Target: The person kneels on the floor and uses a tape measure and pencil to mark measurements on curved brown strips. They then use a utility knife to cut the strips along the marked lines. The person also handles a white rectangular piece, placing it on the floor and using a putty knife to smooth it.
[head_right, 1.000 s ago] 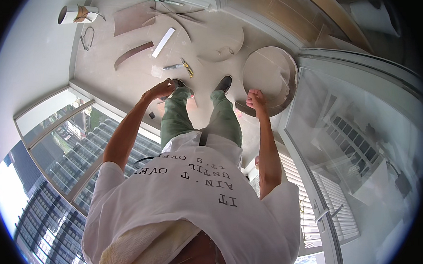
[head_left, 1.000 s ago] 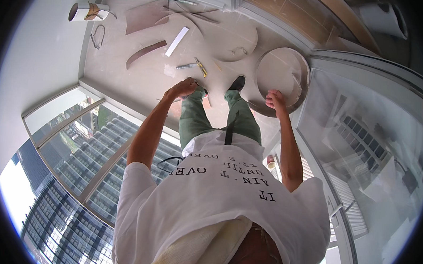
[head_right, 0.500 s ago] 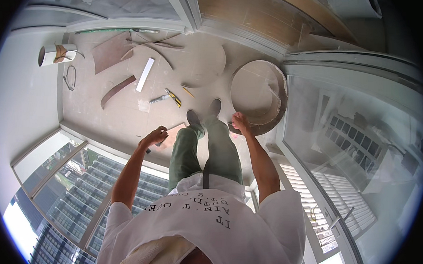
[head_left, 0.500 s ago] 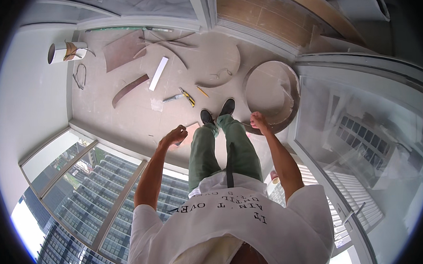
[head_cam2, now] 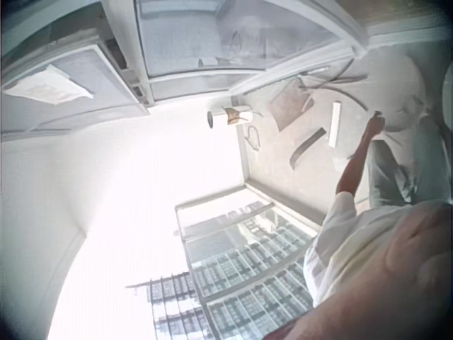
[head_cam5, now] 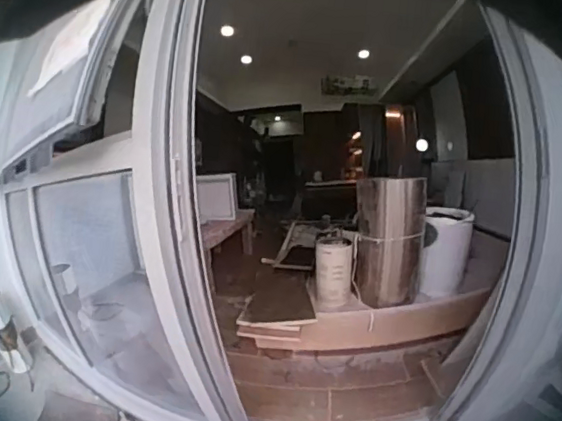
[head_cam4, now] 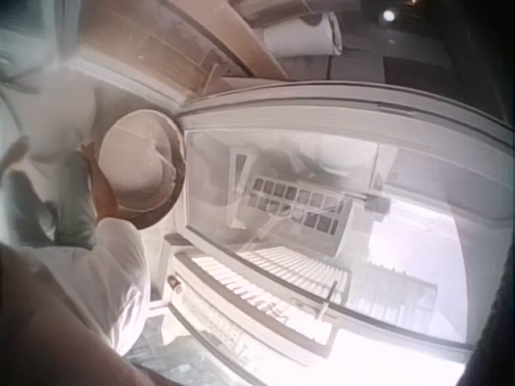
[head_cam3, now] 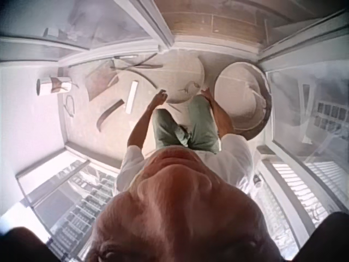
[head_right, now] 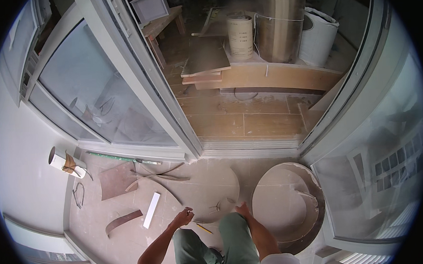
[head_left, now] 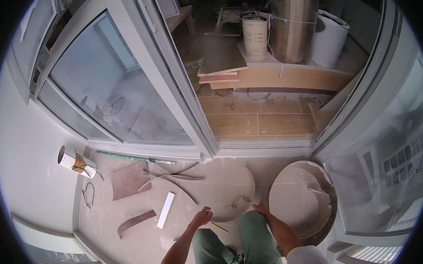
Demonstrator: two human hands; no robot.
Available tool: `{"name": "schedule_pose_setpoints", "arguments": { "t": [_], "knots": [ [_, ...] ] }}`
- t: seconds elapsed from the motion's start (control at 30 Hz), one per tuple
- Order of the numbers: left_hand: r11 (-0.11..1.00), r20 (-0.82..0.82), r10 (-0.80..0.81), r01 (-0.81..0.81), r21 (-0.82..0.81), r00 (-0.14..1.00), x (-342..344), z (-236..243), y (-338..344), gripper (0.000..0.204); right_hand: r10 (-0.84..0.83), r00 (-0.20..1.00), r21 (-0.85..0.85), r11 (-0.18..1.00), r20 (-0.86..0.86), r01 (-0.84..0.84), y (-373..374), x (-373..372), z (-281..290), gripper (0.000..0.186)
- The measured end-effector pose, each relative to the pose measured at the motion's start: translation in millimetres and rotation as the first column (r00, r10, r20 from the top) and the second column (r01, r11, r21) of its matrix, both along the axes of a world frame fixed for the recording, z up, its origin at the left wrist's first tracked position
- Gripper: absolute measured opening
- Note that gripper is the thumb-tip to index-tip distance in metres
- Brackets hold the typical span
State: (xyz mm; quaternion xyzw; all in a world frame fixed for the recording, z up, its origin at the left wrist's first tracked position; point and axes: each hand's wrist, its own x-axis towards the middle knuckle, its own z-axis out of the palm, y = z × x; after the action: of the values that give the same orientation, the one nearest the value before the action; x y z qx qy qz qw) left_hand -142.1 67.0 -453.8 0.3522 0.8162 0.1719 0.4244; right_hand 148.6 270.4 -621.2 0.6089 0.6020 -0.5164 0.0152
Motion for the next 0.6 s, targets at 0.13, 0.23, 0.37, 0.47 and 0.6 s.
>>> {"name": "schedule_pose_setpoints", "arguments": {
  "t": [0.13, 0.23, 0.37, 0.47, 0.6],
  "knots": [
    [0.972, -0.122, -0.217, 0.225, 0.063, 0.969, -21, -57, 59, 0.048, -0.022, 0.999, 0.015, 1.000, -0.046, 0.023, 11, -3, -57, 0.102],
    [0.943, -0.165, -0.316, 0.328, 0.053, 0.934, -39, -91, 72, 0.048, 0.016, 0.994, 0.016, 1.000, -0.106, -0.014, -3, -18, -91, 0.087],
    [0.885, -0.128, -0.456, 0.464, 0.038, 0.881, -28, -106, 86, 0.053, -0.029, 0.993, 0.019, 0.999, -0.110, 0.031, -11, -32, -76, 0.063],
    [0.839, -0.108, -0.541, 0.544, -0.002, 0.834, -20, -108, 76, 0.055, -0.002, 1.000, 0.220, 0.975, -0.028, 0.008, -24, -40, -46, 0.053],
    [0.839, -0.064, -0.542, 0.544, 0.013, 0.838, 10, -107, 68, 0.055, 0.211, 0.975, 0.439, 0.884, -0.064, -0.162, -9, -22, 6, 0.046]
  ]
}}
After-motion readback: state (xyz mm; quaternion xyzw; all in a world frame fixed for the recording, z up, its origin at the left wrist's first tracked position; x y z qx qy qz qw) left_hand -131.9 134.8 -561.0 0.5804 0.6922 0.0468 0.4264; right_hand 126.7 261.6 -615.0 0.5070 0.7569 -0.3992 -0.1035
